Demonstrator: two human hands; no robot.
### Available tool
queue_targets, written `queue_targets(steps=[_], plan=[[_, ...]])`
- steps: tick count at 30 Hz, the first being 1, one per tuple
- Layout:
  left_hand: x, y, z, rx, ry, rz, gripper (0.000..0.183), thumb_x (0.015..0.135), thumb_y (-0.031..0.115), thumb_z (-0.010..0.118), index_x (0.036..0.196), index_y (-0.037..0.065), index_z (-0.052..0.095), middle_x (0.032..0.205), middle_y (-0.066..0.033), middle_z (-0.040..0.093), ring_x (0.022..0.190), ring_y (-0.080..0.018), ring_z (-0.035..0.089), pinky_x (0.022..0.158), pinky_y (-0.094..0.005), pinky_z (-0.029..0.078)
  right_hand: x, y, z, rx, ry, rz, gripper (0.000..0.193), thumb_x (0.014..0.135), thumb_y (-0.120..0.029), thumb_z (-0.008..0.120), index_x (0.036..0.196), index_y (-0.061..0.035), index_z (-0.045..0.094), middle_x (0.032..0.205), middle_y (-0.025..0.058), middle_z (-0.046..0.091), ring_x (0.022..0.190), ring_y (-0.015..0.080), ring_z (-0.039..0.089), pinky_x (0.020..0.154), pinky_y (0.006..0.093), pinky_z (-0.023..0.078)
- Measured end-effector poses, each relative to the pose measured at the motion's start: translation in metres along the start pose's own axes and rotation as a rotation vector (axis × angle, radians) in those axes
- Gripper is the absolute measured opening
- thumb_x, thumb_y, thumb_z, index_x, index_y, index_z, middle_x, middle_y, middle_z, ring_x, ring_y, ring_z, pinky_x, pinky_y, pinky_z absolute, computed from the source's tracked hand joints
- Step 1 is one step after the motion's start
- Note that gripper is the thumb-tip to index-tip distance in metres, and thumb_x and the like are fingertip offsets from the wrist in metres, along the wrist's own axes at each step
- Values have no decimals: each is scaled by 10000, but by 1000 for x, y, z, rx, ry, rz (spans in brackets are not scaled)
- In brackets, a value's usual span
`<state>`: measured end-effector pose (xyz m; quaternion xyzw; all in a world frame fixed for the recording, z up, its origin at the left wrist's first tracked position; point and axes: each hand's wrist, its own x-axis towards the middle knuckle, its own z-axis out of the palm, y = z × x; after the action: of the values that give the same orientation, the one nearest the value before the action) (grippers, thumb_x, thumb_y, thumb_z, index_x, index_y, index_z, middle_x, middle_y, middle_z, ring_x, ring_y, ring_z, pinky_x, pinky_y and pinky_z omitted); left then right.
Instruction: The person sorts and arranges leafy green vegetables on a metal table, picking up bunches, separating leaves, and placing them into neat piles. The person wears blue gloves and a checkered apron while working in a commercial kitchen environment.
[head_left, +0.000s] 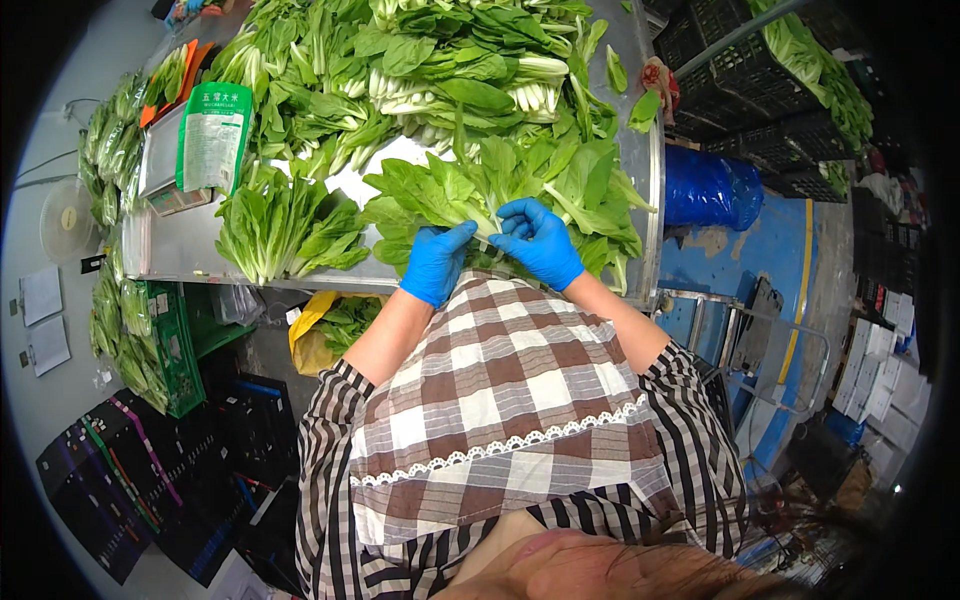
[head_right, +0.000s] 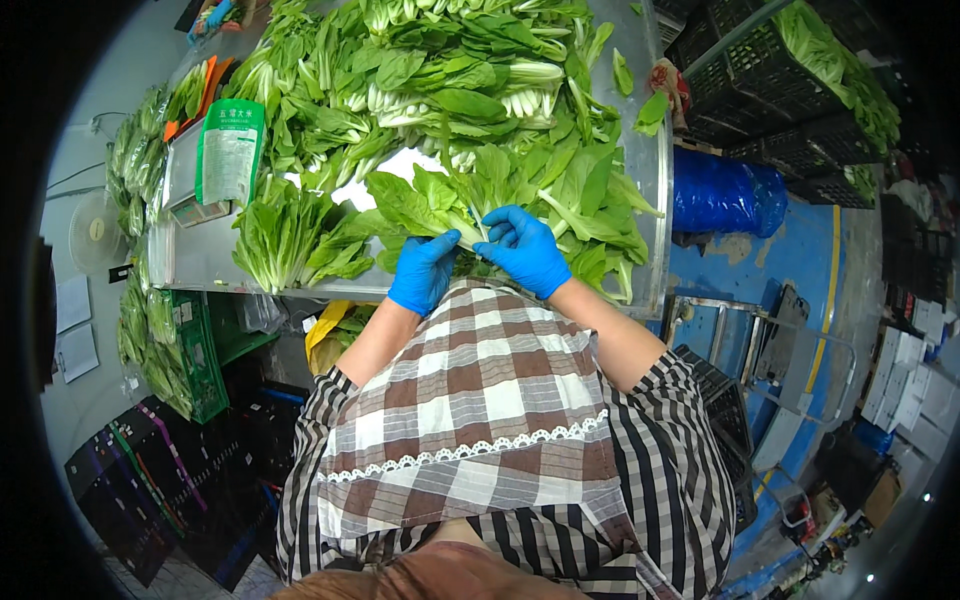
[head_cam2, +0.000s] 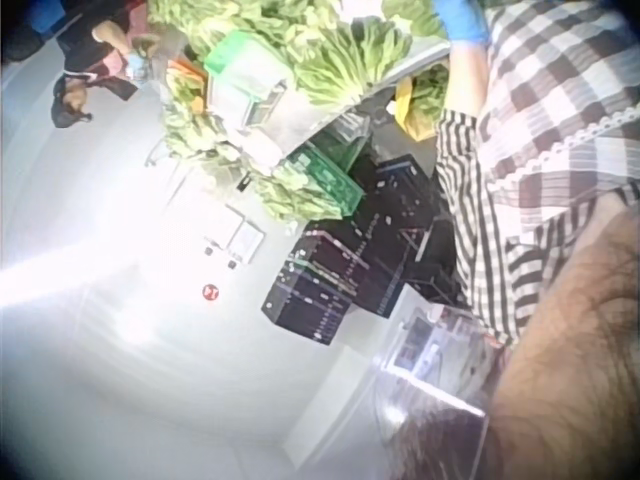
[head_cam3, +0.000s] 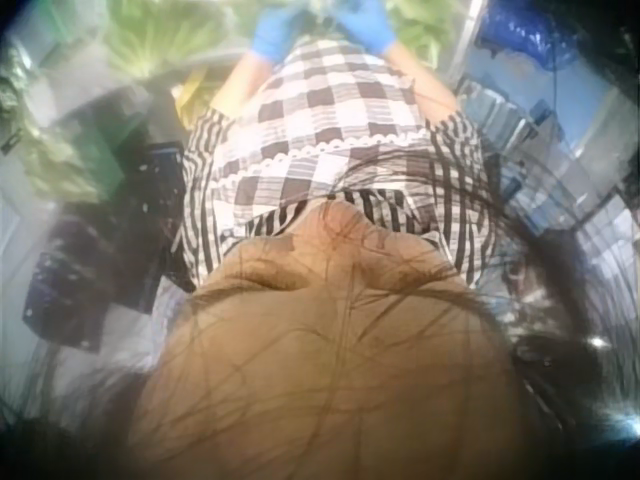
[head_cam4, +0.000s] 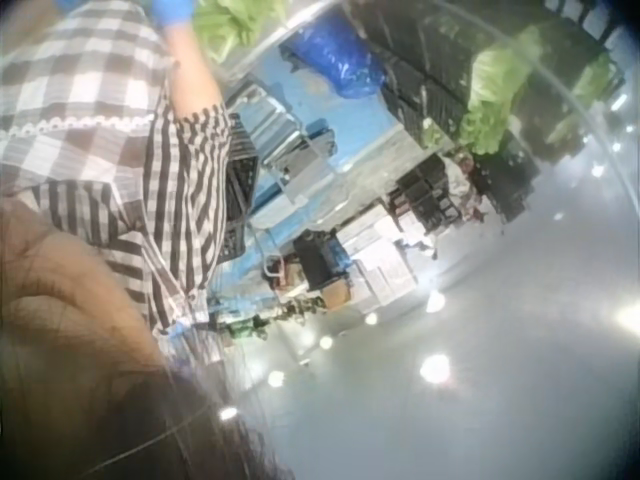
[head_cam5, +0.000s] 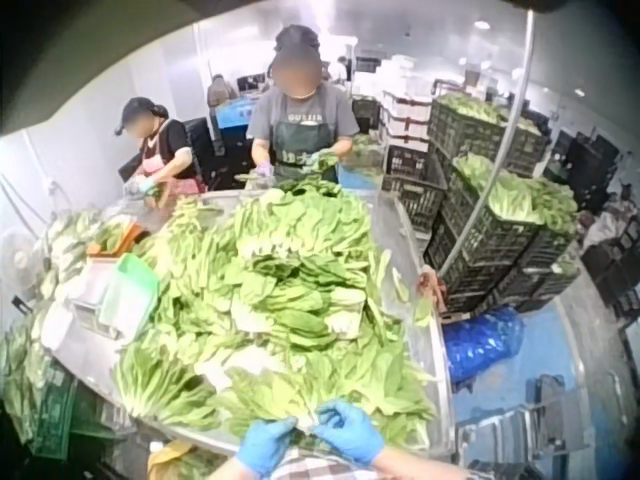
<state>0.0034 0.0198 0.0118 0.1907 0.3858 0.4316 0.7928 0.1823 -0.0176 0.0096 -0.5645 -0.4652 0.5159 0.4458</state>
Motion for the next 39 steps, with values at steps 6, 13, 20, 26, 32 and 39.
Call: queue_targets(steps=[6, 13, 20, 26, 32, 39], plan=[[6, -6, -9, 89, 13, -16, 406, 831, -18, 639, 1219, -27, 519, 1158, -117, 596, 1020, -211, 589, 897, -332, 474, -1, -10, 3, -230, -22, -92, 285, 825, -189, 699, 1033, -15, 611, 866, 95, 648, 707, 140, 624, 662, 278, 514], [9, -1, -3, 24, 22, -6, 414, 833, -27, 627, 1230, -34, 510, 1168, -124, 591, 1051, -230, 584, 941, -347, 469, 5, 25, 3, 346, 34, 134, 198, 860, -97, 572, 1027, 9, 565, 860, 113, 657, 707, 174, 652, 657, 291, 533], [12, -5, -8, 146, 31, 6, 394, 828, 10, 662, 1202, -24, 543, 1140, -107, 613, 1001, -197, 594, 896, -320, 476, 11, 28, 0, 566, -11, 387, 261, 848, -97, 652, 1072, 5, 565, 858, 83, 656, 685, 160, 636, 639, 266, 528], [0, -2, -1, 363, 16, -24, 359, 816, 45, 699, 1151, -17, 585, 1060, -90, 650, 896, -159, 610, 799, -289, 492, 2, 28, 2, 488, -89, 331, 336, 810, -133, 748, 1069, 6, 586, 883, 62, 639, 708, 114, 596, 624, 246, 510], [2, -5, 1, 288, -2, 5, 369, 816, 35, 693, 1160, -26, 574, 1075, -97, 649, 910, -161, 620, 802, -286, 500, 2, 31, -1, 516, -71, 262, 241, 833, -81, 691, 1033, 11, 592, 872, 62, 648, 705, 117, 604, 622, 243, 506], [-8, -7, 6, 249, -45, 72, 364, 822, 13, 674, 1171, -6, 572, 1104, -97, 638, 984, -184, 607, 872, -316, 491, 11, 12, -12, 413, 48, 370, 183, 809, -59, 671, 965, 14, 611, 755, 69, 653, 594, 125, 594, 560, 244, 481]])
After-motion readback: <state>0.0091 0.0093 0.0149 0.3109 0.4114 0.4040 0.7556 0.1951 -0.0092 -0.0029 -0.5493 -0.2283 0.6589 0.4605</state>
